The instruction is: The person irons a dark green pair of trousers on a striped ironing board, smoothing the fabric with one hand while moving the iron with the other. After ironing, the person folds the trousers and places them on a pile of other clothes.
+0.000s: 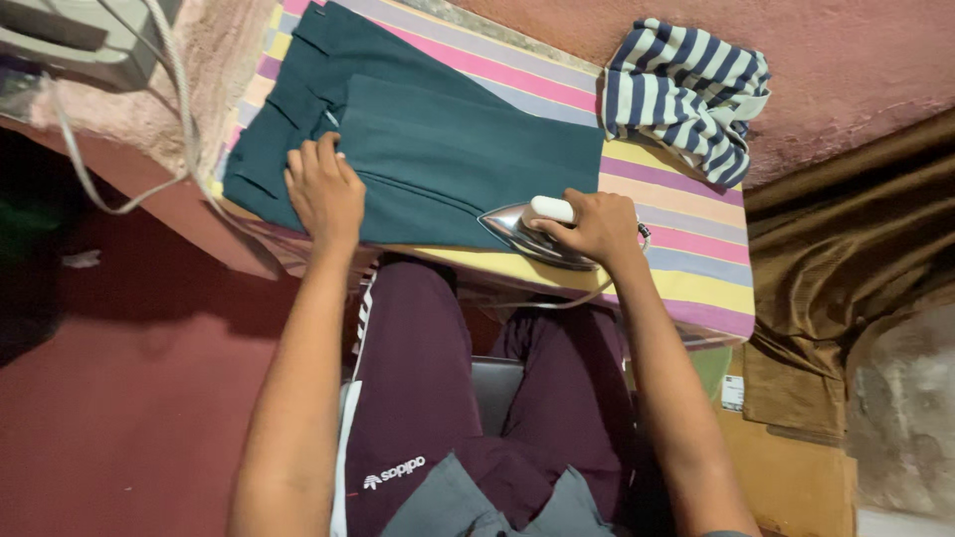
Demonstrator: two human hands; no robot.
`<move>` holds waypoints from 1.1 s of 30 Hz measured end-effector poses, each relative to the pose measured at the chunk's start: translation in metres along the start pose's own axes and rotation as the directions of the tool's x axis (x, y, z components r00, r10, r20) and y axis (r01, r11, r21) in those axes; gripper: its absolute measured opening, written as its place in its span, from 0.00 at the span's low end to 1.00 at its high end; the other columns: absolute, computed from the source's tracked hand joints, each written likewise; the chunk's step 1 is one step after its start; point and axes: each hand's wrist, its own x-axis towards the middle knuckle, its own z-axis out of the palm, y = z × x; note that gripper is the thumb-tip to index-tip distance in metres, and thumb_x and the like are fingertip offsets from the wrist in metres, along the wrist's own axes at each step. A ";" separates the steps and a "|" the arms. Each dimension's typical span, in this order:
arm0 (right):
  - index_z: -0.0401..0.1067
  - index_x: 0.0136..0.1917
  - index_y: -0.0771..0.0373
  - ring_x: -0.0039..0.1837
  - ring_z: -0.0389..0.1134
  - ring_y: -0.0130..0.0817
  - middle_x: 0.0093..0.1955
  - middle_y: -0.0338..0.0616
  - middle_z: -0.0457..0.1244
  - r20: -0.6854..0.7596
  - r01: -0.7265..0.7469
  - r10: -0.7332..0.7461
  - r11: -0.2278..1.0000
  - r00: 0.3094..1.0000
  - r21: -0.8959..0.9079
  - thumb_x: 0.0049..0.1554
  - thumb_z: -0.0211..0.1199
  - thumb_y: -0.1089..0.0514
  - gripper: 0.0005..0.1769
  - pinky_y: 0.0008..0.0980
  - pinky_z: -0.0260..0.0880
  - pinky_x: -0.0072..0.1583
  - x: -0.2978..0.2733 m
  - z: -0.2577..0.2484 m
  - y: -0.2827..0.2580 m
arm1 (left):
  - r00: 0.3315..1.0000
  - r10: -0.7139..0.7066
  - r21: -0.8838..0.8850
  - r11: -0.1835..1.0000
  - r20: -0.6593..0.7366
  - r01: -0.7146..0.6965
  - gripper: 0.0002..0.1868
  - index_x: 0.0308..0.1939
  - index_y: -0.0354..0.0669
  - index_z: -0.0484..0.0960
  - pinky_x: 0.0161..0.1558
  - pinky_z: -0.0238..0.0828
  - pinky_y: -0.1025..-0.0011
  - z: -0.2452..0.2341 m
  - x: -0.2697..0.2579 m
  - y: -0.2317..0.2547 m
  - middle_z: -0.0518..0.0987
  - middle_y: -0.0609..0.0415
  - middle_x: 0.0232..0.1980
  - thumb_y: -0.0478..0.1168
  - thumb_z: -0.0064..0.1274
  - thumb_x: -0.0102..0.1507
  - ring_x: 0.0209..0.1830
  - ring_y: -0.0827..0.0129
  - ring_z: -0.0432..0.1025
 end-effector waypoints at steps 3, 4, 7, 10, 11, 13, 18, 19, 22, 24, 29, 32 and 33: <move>0.73 0.32 0.59 0.31 0.68 0.49 0.25 0.48 0.64 -0.005 -0.018 0.018 1.000 1.000 0.013 0.52 0.59 0.18 0.40 0.46 0.63 0.34 0.010 -0.004 -0.023 | 1.000 -0.026 -0.005 1.000 -0.012 0.026 0.13 0.54 0.42 0.80 0.51 0.64 0.56 0.000 0.002 -0.001 0.77 0.50 0.48 0.35 0.54 0.65 0.52 0.54 0.70; 0.72 0.32 0.59 0.31 0.68 0.49 0.25 0.48 0.64 -0.002 -0.024 0.024 1.000 1.000 0.015 0.52 0.59 0.18 0.40 0.46 0.63 0.33 0.014 -0.004 -0.031 | 0.999 -0.029 -0.012 0.999 -0.016 0.029 0.13 0.54 0.42 0.80 0.52 0.65 0.56 0.000 0.001 -0.002 0.77 0.50 0.48 0.35 0.53 0.65 0.52 0.54 0.70; 0.72 0.32 0.60 0.31 0.68 0.50 0.25 0.49 0.64 0.024 -0.030 0.030 1.000 0.999 0.007 0.53 0.58 0.16 0.43 0.46 0.63 0.33 0.026 -0.008 -0.050 | 0.999 -0.025 -0.030 0.999 -0.033 0.024 0.13 0.54 0.42 0.80 0.54 0.65 0.57 0.001 0.001 -0.001 0.77 0.51 0.48 0.36 0.53 0.66 0.51 0.55 0.69; 0.73 0.32 0.60 0.30 0.68 0.50 0.25 0.49 0.64 0.005 -0.035 0.035 0.999 0.999 -0.001 0.51 0.57 0.16 0.43 0.46 0.63 0.32 0.038 -0.009 -0.070 | 0.999 -0.023 -0.017 1.000 -0.036 0.022 0.13 0.54 0.43 0.81 0.53 0.65 0.57 0.001 0.002 0.001 0.77 0.51 0.48 0.36 0.52 0.66 0.51 0.55 0.69; 0.73 0.33 0.60 0.30 0.69 0.49 0.26 0.49 0.65 -0.009 -0.024 0.024 1.000 1.000 0.005 0.52 0.56 0.16 0.43 0.46 0.63 0.32 0.041 -0.009 -0.077 | 0.999 -0.033 -0.012 0.999 -0.019 0.033 0.12 0.54 0.43 0.81 0.53 0.65 0.57 0.000 0.002 0.002 0.76 0.51 0.48 0.36 0.52 0.66 0.51 0.55 0.70; 0.73 0.33 0.60 0.31 0.69 0.49 0.27 0.49 0.65 -0.035 -0.004 0.005 1.000 0.999 0.017 0.53 0.56 0.16 0.43 0.46 0.63 0.32 0.047 -0.009 -0.091 | 0.999 -0.041 -0.009 0.999 -0.002 0.041 0.13 0.54 0.43 0.81 0.52 0.65 0.58 -0.003 0.002 0.001 0.76 0.51 0.47 0.36 0.52 0.66 0.51 0.55 0.70; 0.75 0.35 0.60 0.31 0.70 0.48 0.27 0.49 0.66 -0.030 -0.015 0.017 0.998 0.999 0.058 0.54 0.55 0.17 0.42 0.46 0.64 0.33 0.064 -0.006 -0.120 | 0.999 -0.036 -0.025 0.999 0.003 0.037 0.13 0.55 0.43 0.80 0.51 0.65 0.59 -0.006 0.004 0.004 0.76 0.52 0.48 0.35 0.50 0.68 0.50 0.57 0.70; 0.75 0.35 0.60 0.31 0.70 0.48 0.28 0.49 0.66 -0.047 -0.009 0.012 0.998 0.999 0.062 0.55 0.55 0.17 0.42 0.46 0.64 0.33 0.066 -0.006 -0.124 | 0.999 -0.038 -0.033 0.999 0.003 0.038 0.12 0.55 0.43 0.80 0.51 0.65 0.59 -0.007 0.004 0.004 0.76 0.52 0.48 0.36 0.49 0.69 0.50 0.57 0.70; 0.75 0.35 0.59 0.31 0.70 0.49 0.29 0.50 0.67 -0.073 0.005 -0.002 0.999 0.997 0.043 0.55 0.56 0.18 0.41 0.47 0.64 0.33 0.075 -0.005 -0.137 | 0.999 -0.046 -0.049 0.998 0.011 0.046 0.11 0.55 0.42 0.80 0.51 0.65 0.58 -0.010 0.004 0.005 0.76 0.53 0.48 0.38 0.48 0.71 0.50 0.57 0.69; 0.75 0.35 0.60 0.31 0.70 0.49 0.28 0.50 0.67 -0.076 -0.017 0.022 0.998 0.997 0.059 0.54 0.57 0.18 0.41 0.47 0.65 0.33 0.079 -0.004 -0.145 | 0.998 -0.050 -0.056 0.997 0.025 0.051 0.11 0.56 0.43 0.80 0.51 0.65 0.59 -0.011 0.004 0.005 0.76 0.53 0.47 0.38 0.48 0.72 0.49 0.58 0.69; 0.75 0.36 0.61 0.31 0.70 0.50 0.28 0.52 0.67 -0.071 -0.067 0.073 0.995 0.995 0.071 0.54 0.58 0.18 0.41 0.48 0.67 0.33 0.084 -0.003 -0.158 | 0.999 -0.042 -0.066 0.997 0.013 0.043 0.11 0.56 0.43 0.79 0.50 0.65 0.59 -0.011 0.004 0.005 0.77 0.54 0.47 0.38 0.47 0.71 0.49 0.58 0.69; 0.75 0.36 0.61 0.31 0.70 0.51 0.28 0.52 0.67 -0.068 -0.092 0.096 0.993 0.993 0.069 0.54 0.57 0.18 0.41 0.48 0.67 0.34 0.087 -0.001 -0.163 | 0.998 -0.053 -0.075 0.996 0.013 0.054 0.11 0.56 0.44 0.79 0.51 0.65 0.58 -0.010 0.004 0.005 0.77 0.53 0.48 0.38 0.47 0.72 0.50 0.58 0.70; 0.75 0.36 0.61 0.31 0.71 0.51 0.28 0.53 0.67 -0.079 -0.093 0.099 0.993 0.992 0.068 0.54 0.58 0.18 0.41 0.48 0.68 0.34 0.087 0.000 -0.165 | 0.998 -0.062 -0.080 0.995 0.018 0.063 0.11 0.56 0.44 0.79 0.51 0.65 0.58 -0.010 0.004 0.005 0.77 0.53 0.48 0.38 0.46 0.72 0.50 0.58 0.70</move>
